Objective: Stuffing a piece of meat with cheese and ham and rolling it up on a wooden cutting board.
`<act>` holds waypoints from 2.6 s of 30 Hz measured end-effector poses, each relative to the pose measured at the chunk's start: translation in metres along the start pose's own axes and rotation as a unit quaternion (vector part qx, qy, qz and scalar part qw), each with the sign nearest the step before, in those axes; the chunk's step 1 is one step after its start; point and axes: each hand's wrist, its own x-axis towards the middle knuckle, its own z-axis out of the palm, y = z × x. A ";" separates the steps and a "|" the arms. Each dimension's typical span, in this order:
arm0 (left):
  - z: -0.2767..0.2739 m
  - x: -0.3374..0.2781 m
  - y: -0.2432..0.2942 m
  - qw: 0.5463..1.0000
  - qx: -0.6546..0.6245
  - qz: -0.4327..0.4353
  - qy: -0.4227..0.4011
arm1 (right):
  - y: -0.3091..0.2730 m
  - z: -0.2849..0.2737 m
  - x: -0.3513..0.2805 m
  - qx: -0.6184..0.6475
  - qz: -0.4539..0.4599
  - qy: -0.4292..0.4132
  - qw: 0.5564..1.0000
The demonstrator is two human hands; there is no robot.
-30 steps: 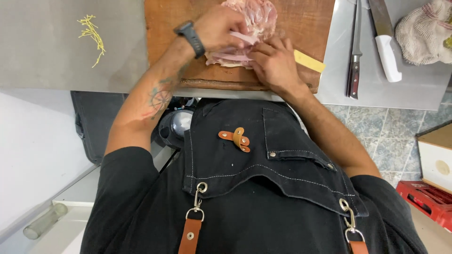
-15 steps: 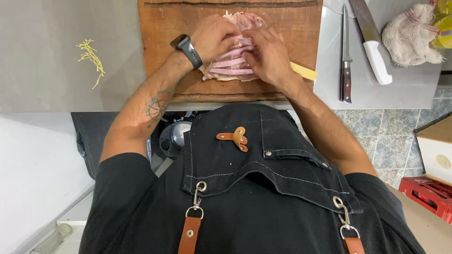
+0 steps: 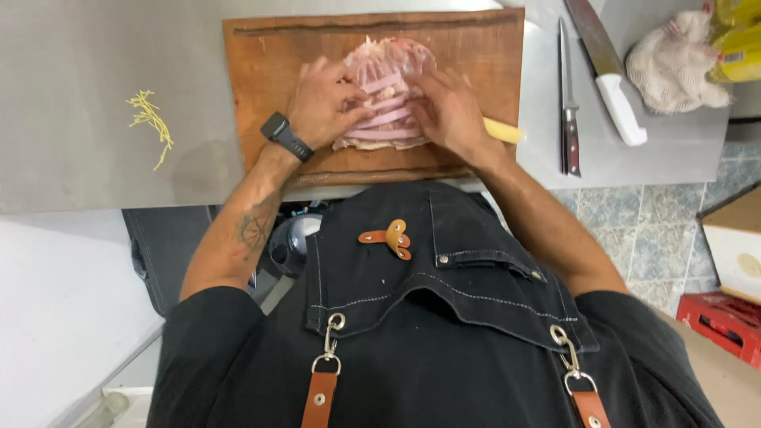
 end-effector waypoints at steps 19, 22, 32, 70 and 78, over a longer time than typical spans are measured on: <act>0.027 0.000 -0.010 0.985 0.046 0.162 0.039 | -0.007 -0.010 0.005 -0.104 -0.068 0.000 0.992; 0.016 -0.012 -0.004 0.977 0.082 0.186 0.061 | -0.018 -0.005 -0.006 -0.143 -0.040 -0.010 0.989; 0.065 -0.019 0.004 0.975 0.108 0.168 0.095 | -0.008 -0.017 -0.124 -0.236 0.108 0.173 0.950; 0.104 0.013 0.171 0.977 0.085 0.040 0.190 | 0.132 -0.175 -0.181 -0.107 0.172 0.011 0.979; 0.098 0.015 0.144 0.975 0.168 0.046 0.138 | 0.001 -0.108 -0.140 0.030 0.221 -0.063 0.973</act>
